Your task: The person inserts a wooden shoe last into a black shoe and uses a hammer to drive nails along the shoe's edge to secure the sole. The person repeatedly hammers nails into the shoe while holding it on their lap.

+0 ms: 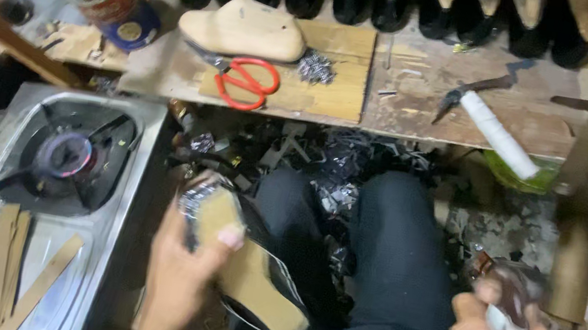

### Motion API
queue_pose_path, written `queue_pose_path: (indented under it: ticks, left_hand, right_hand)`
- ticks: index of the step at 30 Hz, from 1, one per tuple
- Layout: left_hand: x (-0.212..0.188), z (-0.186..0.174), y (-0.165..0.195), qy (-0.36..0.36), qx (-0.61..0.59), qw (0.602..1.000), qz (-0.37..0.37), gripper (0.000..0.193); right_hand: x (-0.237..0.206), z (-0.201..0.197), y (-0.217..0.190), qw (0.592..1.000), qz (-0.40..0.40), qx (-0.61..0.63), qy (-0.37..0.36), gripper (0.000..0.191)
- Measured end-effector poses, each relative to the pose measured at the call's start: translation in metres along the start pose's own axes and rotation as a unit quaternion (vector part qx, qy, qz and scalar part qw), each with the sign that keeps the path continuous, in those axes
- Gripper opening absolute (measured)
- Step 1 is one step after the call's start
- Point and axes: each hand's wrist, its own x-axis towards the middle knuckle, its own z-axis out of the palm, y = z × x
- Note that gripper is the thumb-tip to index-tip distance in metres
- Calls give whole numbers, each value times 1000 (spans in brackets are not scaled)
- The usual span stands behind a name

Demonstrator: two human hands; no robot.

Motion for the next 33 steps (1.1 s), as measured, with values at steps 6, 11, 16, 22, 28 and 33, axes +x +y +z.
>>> queue_pose_path:
  ticks: [6, 11, 16, 22, 28, 33]
  left_hand:
    - [-49, 108, 13, -210, -131, 966, -71, 52]
    - [-64, 123, 13, -242, -57, 968, 24, 53]
    - [-80, 135, 9, -232, -2, 966, 114, 59]
    - [-92, 146, -2, -217, 53, 964, 142, 62]
    - [-95, 148, -4, -207, 83, 959, 174, 63]
    - [-94, 151, 0, -215, 91, 958, 166, 64]
  right_hand:
    - [-2, 38, 5, 970, 217, -105, 42, 81]
    - [-6, 42, -12, 892, 285, -315, 157, 33]
    - [5, 57, -18, 732, 343, -571, 144, 22]
    - [19, 53, -33, 642, 228, -732, -9, 20]
    - [37, 70, -52, 609, 282, -741, -8, 13]
    - [50, 99, -57, 518, 349, -780, 21, 10]
